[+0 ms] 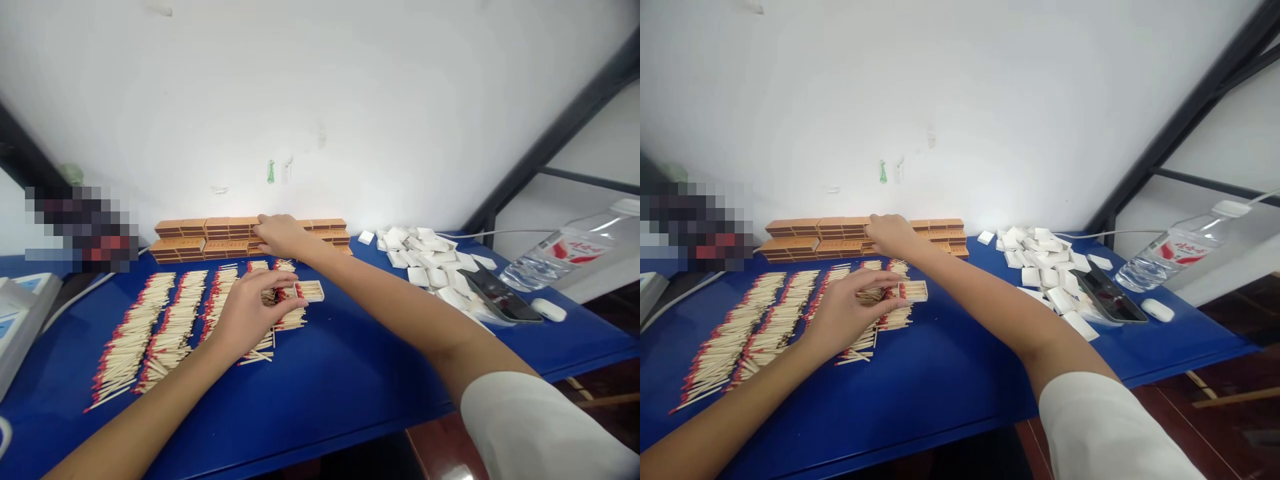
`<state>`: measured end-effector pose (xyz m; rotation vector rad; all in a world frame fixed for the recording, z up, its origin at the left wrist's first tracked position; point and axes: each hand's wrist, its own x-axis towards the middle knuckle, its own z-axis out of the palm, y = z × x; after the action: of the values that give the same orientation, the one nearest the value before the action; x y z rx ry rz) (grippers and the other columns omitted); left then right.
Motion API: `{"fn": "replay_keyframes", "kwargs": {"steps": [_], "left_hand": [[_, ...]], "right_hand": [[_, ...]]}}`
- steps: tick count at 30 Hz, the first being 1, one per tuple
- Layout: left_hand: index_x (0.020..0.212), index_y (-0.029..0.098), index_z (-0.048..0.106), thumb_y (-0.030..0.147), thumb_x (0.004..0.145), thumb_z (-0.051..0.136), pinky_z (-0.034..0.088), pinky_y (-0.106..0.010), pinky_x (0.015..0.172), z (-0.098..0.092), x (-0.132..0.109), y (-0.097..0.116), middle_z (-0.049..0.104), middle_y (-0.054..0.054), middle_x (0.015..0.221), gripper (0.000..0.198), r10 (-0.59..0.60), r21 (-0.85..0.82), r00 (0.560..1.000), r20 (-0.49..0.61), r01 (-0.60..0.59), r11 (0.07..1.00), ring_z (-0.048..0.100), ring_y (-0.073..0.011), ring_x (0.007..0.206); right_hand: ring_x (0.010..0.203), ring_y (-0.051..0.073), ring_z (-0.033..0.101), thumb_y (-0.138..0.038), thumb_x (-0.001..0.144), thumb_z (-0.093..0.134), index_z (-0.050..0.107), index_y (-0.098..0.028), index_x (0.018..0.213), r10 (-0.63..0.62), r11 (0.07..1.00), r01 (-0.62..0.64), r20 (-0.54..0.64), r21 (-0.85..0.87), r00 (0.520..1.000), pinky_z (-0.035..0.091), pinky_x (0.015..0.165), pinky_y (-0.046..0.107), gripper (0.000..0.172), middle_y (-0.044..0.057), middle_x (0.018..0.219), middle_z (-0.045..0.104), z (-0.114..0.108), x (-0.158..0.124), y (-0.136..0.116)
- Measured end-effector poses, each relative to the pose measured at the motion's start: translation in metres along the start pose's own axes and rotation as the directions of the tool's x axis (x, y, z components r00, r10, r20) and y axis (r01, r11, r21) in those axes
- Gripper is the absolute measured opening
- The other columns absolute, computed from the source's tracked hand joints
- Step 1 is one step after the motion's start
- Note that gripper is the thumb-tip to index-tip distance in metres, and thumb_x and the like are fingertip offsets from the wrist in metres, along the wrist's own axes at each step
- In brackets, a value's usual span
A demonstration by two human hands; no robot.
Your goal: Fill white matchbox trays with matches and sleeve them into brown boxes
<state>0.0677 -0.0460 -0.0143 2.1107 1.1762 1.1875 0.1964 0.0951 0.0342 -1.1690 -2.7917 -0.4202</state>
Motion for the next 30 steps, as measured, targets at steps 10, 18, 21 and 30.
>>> {"fn": "replay_keyframes", "kwargs": {"steps": [10,18,21,30], "left_hand": [[0.111,0.027,0.081,0.052,0.085,0.089,0.063,-0.034,0.094,-0.005,0.000,-0.007,0.084,-0.002,0.112,0.037,0.039,0.117,0.997,-0.062,-0.032,0.993,0.080,-0.0239,0.105],[0.114,0.025,0.077,0.057,0.087,0.085,0.061,-0.038,0.100,-0.011,0.004,-0.004,0.084,-0.004,0.114,0.043,0.088,0.241,0.965,-0.247,-0.027,0.970,0.080,-0.0289,0.111],[0.114,0.027,0.076,0.057,0.085,0.087,0.060,-0.040,0.104,-0.014,0.006,-0.004,0.085,-0.003,0.110,0.043,0.073,0.266,0.964,-0.257,-0.003,0.964,0.079,-0.0300,0.115],[0.115,0.029,0.078,0.060,0.083,0.088,0.062,-0.037,0.098,-0.009,0.004,-0.010,0.085,-0.001,0.110,0.046,0.067,0.251,0.992,-0.112,-0.037,0.967,0.081,-0.0283,0.109]], "right_hand": [[0.086,0.023,0.058,-0.024,0.104,0.053,0.075,-0.010,0.112,0.049,0.993,-0.065,-0.162,-0.097,0.986,0.026,0.064,0.037,0.027,0.017,0.120,0.070,-0.046,-0.057,0.025],[0.078,0.018,0.060,-0.023,0.091,0.070,0.076,-0.017,0.091,0.141,0.984,-0.148,0.076,0.100,0.987,0.030,0.064,0.033,0.009,0.008,0.101,0.070,-0.031,-0.189,0.028],[0.086,0.021,0.064,-0.030,0.088,0.079,0.075,-0.019,0.098,0.146,0.945,-0.167,0.096,0.280,0.985,0.038,0.069,0.032,0.016,0.008,0.103,0.073,-0.016,-0.195,0.030],[0.082,0.019,0.064,-0.040,0.086,0.084,0.077,-0.019,0.104,0.091,0.799,-0.140,0.113,0.584,0.989,0.046,0.073,0.032,0.029,0.005,0.095,0.073,-0.002,-0.198,0.050]]}}
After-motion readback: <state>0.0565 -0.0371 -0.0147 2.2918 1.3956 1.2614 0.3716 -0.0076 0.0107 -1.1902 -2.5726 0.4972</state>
